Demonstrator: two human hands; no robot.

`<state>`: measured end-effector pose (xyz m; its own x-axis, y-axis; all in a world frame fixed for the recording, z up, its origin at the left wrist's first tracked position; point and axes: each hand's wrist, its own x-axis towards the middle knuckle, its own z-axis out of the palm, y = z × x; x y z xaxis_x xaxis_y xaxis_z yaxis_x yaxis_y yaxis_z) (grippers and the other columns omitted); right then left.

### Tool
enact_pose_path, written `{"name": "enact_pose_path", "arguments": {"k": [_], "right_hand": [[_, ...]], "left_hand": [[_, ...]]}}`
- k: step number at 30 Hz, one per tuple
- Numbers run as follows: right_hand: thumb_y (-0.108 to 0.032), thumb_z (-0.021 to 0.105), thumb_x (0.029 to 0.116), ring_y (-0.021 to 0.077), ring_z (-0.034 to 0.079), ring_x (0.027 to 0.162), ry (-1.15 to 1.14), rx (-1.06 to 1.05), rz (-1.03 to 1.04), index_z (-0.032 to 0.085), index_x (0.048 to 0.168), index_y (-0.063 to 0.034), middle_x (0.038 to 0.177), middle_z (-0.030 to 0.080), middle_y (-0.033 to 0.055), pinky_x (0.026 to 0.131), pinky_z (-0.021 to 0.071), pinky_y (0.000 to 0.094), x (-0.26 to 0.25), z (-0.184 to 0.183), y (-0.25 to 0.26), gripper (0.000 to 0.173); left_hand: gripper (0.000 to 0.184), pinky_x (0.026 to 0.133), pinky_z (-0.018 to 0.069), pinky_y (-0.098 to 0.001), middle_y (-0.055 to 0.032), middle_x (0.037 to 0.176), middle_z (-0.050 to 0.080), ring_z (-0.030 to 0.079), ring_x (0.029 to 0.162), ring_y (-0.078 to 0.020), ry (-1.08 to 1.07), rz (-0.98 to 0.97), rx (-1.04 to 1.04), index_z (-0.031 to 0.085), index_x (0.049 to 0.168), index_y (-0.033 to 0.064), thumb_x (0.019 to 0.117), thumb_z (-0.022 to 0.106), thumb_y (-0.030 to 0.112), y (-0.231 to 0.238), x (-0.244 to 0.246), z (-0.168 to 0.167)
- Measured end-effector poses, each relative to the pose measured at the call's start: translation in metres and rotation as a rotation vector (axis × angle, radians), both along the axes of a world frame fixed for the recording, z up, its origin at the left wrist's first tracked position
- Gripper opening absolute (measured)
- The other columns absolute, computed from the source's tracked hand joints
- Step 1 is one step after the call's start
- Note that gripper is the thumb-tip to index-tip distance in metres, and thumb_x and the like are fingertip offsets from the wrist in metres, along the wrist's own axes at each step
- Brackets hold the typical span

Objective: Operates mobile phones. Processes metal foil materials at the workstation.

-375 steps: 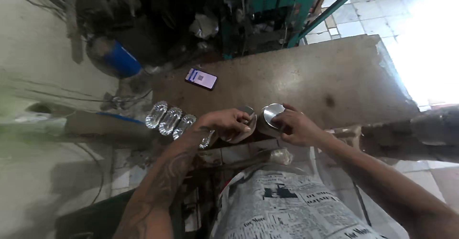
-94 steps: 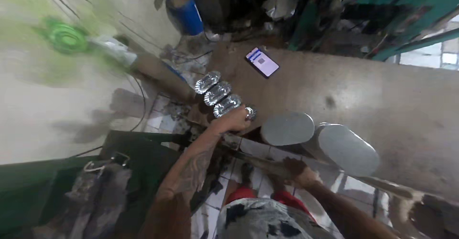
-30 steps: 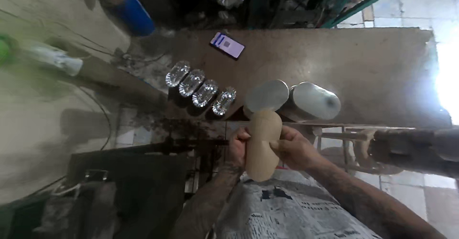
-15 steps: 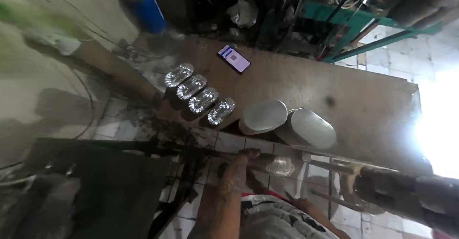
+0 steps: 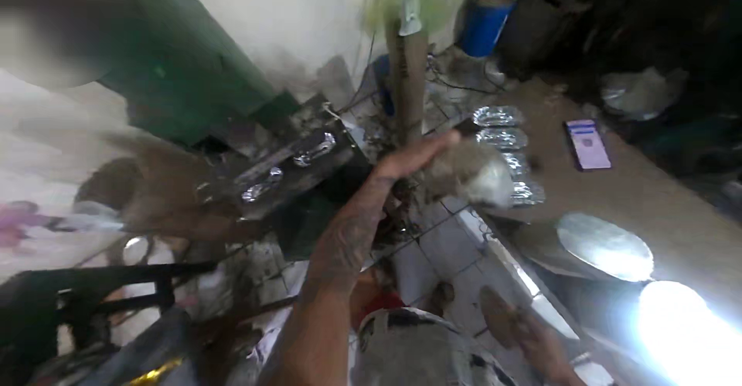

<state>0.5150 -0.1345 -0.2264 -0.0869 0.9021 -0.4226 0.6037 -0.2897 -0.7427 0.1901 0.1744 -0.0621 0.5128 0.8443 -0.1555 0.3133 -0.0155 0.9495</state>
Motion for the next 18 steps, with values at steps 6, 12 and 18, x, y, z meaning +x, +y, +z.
{"name": "enact_pose_path", "arguments": {"k": [6,12,18], "right_hand": [[-0.001,0.063,0.0905,0.0251,0.069,0.094,0.089,0.272,-0.051,0.068,0.111,0.0099,0.104,0.07,0.0217,0.086,0.058,0.0434,-0.084,0.024,0.091,0.024],[0.002,0.06,0.0917,0.0208,0.068,0.101,0.148,0.314,-0.085,0.065,0.115,0.0103,0.11,0.07,0.0207,0.092,0.0566,0.0401,-0.177,0.057,0.157,0.025],[0.0,0.062,0.0924,0.0305,0.07,0.099,0.046,0.778,0.32,0.072,0.108,0.0053,0.104,0.073,0.02,0.09,0.0581,0.0476,-0.286,0.088,0.242,0.02]], "left_hand": [[0.052,0.11,0.0453,-0.0362,-0.0152,0.142,0.056,0.055,0.129,-0.0164,-0.38,0.579,0.213,0.045,0.149,0.0003,0.1132,0.025,0.033,0.066,-0.064,-0.017],[0.073,0.108,0.0388,-0.0689,-0.0249,0.131,0.064,0.058,0.128,-0.0427,0.772,0.461,-0.003,0.059,0.138,0.0039,0.1041,0.035,0.064,0.003,-0.211,-0.089],[0.049,0.084,0.0548,-0.0579,-0.0164,0.088,0.069,0.069,0.087,-0.0328,0.72,0.075,0.131,0.071,0.099,0.0042,0.1087,0.044,0.044,-0.067,-0.277,-0.059]]}}
